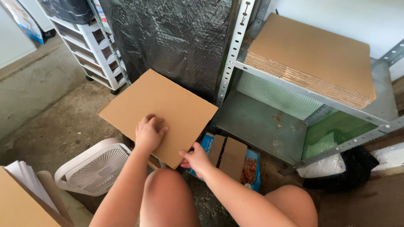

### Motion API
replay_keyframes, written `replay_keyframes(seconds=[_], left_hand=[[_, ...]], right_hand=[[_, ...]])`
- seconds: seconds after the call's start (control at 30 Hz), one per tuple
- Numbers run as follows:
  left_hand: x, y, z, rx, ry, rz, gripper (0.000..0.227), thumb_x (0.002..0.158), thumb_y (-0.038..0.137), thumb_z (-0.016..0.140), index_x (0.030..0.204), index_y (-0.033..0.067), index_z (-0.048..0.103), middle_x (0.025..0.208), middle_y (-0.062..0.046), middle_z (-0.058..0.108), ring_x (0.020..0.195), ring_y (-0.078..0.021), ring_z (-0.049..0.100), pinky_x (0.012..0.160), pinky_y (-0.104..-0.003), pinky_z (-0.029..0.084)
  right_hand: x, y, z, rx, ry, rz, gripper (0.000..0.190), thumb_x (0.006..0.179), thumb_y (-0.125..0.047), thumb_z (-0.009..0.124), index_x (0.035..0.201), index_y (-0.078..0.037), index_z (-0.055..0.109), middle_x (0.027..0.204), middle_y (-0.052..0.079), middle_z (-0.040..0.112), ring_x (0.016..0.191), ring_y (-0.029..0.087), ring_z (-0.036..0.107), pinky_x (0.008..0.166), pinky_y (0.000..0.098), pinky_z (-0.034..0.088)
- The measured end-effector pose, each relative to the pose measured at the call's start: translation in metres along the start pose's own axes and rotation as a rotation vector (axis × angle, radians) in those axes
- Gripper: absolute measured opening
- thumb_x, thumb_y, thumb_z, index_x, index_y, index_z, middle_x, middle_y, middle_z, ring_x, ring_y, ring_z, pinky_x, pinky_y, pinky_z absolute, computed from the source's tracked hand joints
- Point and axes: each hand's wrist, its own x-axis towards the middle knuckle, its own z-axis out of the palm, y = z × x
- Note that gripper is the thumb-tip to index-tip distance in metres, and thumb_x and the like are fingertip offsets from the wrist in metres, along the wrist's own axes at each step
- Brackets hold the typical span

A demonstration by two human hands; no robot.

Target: The person picks up flat cardboard pieces from a stack on the floor and places them one by one onto a metal shelf. The person repeats this action, transferring the cardboard pieces from the floor to the shelf.

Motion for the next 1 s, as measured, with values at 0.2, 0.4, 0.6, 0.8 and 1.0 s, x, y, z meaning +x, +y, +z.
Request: replay_keyframes(seconds=[0.2,0.4,0.6,0.8,1.0], left_hand=[[0.017,-0.043,-0.025,0.014,0.460,-0.394,0.048,0.078,0.037,0.088,0.118,0.0198,0.068,0.145,-0.008,0.041,0.137,-0.0407,0.042,0.108,-0.053,0.042],[0.052,-0.140,-0.003,-0.465,0.498,-0.633,0.072,0.074,0.032,0.099,0.130,0.0191,0.055,0.132,-0.021,0.054,0.128,-0.0408,0.058,0.111,-0.048,0.045],[0.019,-0.088,-0.060,-0.862,0.440,-0.903,0.068,0.086,0.029,0.080,0.142,0.0180,0.043,0.139,-0.006,0.056,0.116,-0.0216,0.063,0.099,-0.035,0.049],[-0.009,-0.038,-0.098,-0.900,0.395,-0.811,0.070,0.088,0.028,0.073,0.151,0.0199,0.042,0.148,-0.007,0.052,0.122,-0.0208,0.058,0.096,-0.034,0.048],[-0.016,-0.001,-0.095,-0.905,0.187,-0.613,0.031,0.094,0.029,0.068,0.122,0.0154,0.071,0.107,0.002,0.070,0.087,-0.0111,0.061,0.064,-0.029,0.050]], right_hand=[[-0.007,-0.004,0.005,0.064,0.001,0.018,0.049,0.096,-0.011,0.076,0.136,-0.005,0.048,0.096,0.018,0.068,0.076,0.030,0.076,0.070,0.0426,0.070],[-0.034,-0.024,0.000,0.055,-0.028,0.012,0.054,0.099,-0.014,0.072,0.144,-0.009,0.042,0.104,0.018,0.067,0.080,0.028,0.076,0.070,0.0403,0.070],[-0.098,-0.067,0.001,-0.122,-0.048,0.023,0.034,0.101,-0.012,0.063,0.132,-0.010,0.050,0.117,0.013,0.070,0.094,0.027,0.076,0.070,0.0338,0.065],[-0.141,-0.084,-0.029,-0.149,-0.015,-0.028,0.044,0.099,-0.007,0.060,0.141,-0.012,0.046,0.131,0.014,0.073,0.099,0.027,0.079,0.057,0.0273,0.064],[-0.197,-0.106,-0.067,-0.222,0.097,-0.103,0.040,0.097,-0.006,0.061,0.135,-0.007,0.051,0.134,0.014,0.075,0.108,0.028,0.081,0.062,0.0313,0.069]])
